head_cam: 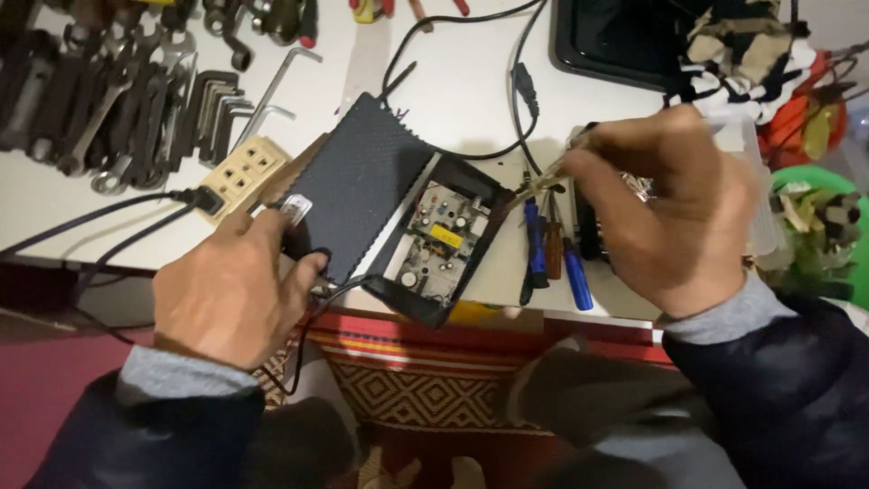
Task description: Disassembling an electronic power adapter by removing screws and prying open the casing to inspect the internal components.
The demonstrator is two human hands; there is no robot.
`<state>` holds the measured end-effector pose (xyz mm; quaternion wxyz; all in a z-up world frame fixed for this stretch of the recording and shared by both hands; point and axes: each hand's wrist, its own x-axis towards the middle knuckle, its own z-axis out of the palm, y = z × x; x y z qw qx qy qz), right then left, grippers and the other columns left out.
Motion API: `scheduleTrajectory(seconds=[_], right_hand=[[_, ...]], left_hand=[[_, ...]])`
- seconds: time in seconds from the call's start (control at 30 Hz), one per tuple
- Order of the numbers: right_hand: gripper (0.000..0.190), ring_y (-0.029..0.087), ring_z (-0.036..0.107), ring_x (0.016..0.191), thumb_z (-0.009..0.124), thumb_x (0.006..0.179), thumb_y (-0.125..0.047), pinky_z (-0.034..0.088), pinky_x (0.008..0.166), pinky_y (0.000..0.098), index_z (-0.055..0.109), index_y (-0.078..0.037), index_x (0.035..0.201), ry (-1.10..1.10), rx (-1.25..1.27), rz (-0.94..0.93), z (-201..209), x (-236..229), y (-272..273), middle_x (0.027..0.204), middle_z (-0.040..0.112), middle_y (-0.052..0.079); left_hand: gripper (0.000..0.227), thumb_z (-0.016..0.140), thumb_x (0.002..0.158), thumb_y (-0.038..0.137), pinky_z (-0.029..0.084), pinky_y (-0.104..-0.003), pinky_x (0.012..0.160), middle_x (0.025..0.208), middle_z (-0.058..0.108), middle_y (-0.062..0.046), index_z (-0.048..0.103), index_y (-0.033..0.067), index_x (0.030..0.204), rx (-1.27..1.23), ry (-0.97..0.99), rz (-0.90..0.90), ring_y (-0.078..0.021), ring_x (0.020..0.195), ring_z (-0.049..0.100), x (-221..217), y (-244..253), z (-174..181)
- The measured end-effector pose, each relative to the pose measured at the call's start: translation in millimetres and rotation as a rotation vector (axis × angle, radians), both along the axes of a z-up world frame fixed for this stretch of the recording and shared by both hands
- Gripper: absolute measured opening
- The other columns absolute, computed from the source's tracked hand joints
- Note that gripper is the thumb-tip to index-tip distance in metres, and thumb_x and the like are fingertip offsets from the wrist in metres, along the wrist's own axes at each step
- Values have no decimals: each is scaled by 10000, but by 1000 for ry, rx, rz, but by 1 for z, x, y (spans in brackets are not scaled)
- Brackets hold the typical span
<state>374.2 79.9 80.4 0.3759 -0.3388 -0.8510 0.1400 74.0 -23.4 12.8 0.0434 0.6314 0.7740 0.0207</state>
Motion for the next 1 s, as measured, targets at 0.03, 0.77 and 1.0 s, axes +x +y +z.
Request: scheduleTrajectory(seconds=[0.03, 0.77, 1.0], right_hand=[[201, 259, 691, 797, 765, 991, 176, 592, 775, 340, 582, 145, 1067, -3, 7, 10, -1, -2, 1, 975, 671, 215], [178, 175, 634, 638, 747, 953, 93, 513, 598, 270, 586, 36, 906, 84, 12, 43, -35, 18, 42, 798, 665, 108], [181, 173, 588, 589, 776, 931, 68, 480, 551, 271, 603, 18, 912, 52, 28, 35, -41, 17, 42, 775, 651, 99]], left_hand=[[451, 711, 912, 379, 625, -393, 452, 904, 732, -150, 682, 85, 1252, -10, 18, 1, -265, 505, 712, -2, 0, -2], [540, 773, 888, 526, 535, -467, 684, 864, 656, -140, 675, 41, 1105, -98, 19, 263, -314, 692, 665, 13, 8, 17], [476, 741, 908, 539, 556, -416, 666, 866, 710, -133, 735, 69, 984, -192, 13, 306, -288, 684, 680, 16, 11, 27]])
